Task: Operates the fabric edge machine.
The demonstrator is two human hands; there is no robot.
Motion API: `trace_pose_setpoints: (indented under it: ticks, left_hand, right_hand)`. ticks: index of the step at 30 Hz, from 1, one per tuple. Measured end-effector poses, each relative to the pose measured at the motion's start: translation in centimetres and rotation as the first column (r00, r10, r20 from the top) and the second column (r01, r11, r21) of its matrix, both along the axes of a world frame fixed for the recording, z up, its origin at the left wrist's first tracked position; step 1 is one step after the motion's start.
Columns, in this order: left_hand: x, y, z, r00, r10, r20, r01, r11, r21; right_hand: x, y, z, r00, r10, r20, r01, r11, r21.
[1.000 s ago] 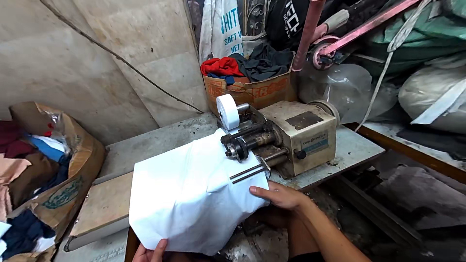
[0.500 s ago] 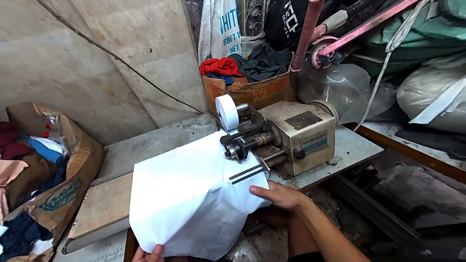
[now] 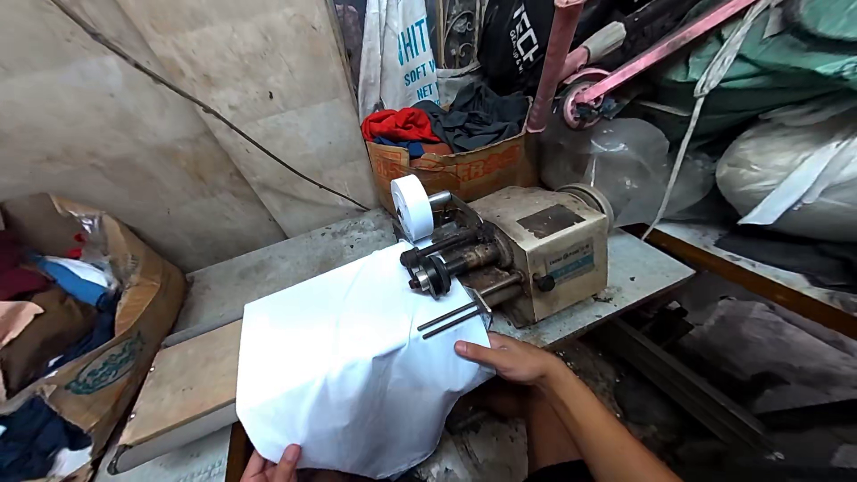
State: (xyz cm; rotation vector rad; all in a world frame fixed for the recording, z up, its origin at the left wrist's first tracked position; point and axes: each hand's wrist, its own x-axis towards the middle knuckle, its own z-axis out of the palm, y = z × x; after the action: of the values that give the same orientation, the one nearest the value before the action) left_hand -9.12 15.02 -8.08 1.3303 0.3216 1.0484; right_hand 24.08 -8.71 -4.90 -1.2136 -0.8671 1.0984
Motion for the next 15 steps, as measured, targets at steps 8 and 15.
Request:
trace_pose_setpoints:
  ticks: [8, 15]
  left_hand:
    - [-0.05, -0.08, 0.16, 1.000, 0.006, -0.021, -0.006, 1.000, -0.006]
    - [-0.40, -0.27, 0.49, 0.998, -0.028, -0.054, 0.026, 0.999, -0.029]
  right_hand:
    - [0.00, 0.00, 0.17, 1.000, 0.002, -0.008, -0.002, 1.000, 0.002]
    - [0.00, 0.04, 0.20, 1.000, 0.000, -0.006, 0.000, 1.000, -0.013]
